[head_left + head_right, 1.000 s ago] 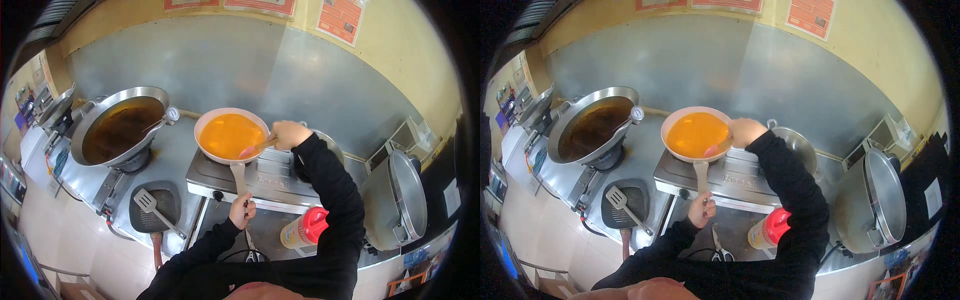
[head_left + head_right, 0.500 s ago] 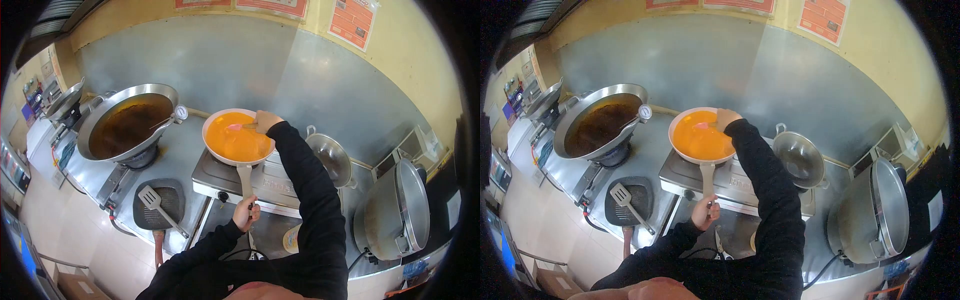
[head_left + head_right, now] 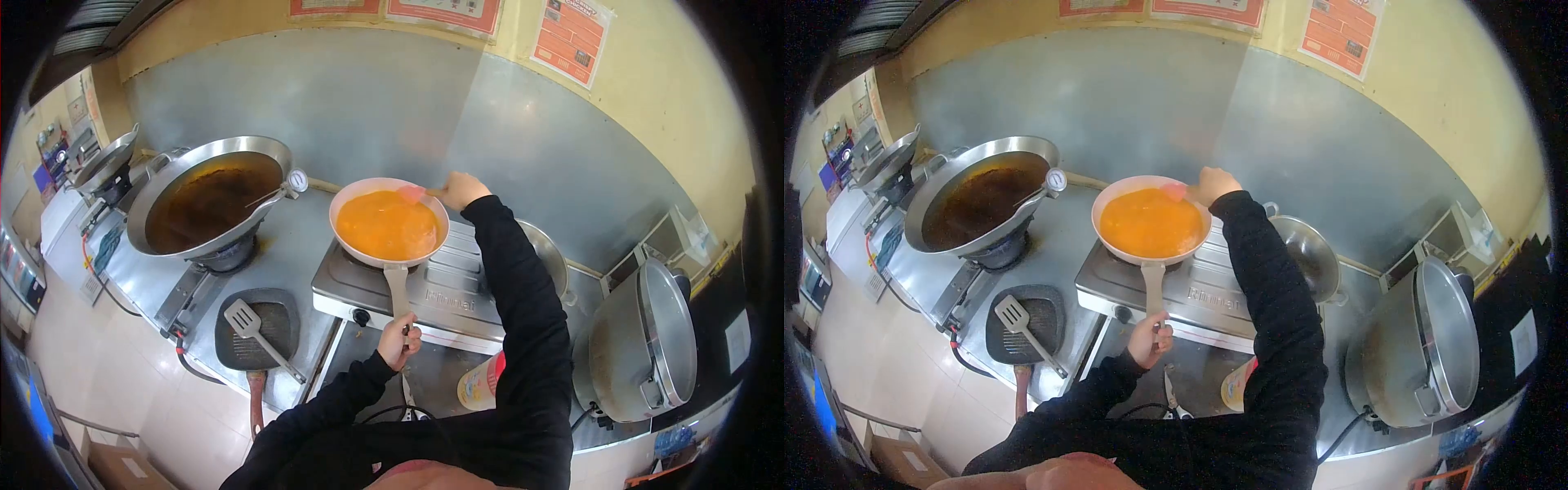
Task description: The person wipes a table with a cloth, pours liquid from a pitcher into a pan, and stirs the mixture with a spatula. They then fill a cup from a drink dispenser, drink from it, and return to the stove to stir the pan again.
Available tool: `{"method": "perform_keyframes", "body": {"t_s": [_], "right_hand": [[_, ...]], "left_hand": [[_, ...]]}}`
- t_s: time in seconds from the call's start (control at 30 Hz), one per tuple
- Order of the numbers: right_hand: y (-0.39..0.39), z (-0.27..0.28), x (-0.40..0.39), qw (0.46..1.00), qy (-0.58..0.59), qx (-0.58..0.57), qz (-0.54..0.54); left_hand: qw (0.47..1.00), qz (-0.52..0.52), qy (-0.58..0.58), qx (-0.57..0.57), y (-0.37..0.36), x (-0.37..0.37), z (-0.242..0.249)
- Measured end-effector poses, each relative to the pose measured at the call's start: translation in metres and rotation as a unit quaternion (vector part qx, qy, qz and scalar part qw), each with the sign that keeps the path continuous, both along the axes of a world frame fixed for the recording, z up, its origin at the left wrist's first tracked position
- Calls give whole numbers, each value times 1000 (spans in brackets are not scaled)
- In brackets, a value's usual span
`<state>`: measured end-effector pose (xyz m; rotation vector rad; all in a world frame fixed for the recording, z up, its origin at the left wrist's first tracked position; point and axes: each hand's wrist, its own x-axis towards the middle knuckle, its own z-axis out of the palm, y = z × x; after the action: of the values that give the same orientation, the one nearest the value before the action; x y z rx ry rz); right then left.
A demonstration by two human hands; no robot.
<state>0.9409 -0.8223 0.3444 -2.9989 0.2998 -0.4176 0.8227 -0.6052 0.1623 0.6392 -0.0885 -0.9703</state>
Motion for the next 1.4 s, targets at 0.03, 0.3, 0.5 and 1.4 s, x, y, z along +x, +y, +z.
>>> {"method": "perform_keyframes", "body": {"t_s": [0.03,0.3,0.5,1.4], "right_hand": [[-13,-15,6,1000,-20,6,-5],[-33,-58,36,984,9,173,-29],[-18,-67,58,985,-1,152,80],[56,-2,-51,967,106,-91,211]], "left_hand": [[1000,3,-1,2,1,0,0],[1000,-15,9,8,1,3,0],[1000,-30,2,-2,2,4,0],[1000,-15,7,-4,1,2,-2]]}}
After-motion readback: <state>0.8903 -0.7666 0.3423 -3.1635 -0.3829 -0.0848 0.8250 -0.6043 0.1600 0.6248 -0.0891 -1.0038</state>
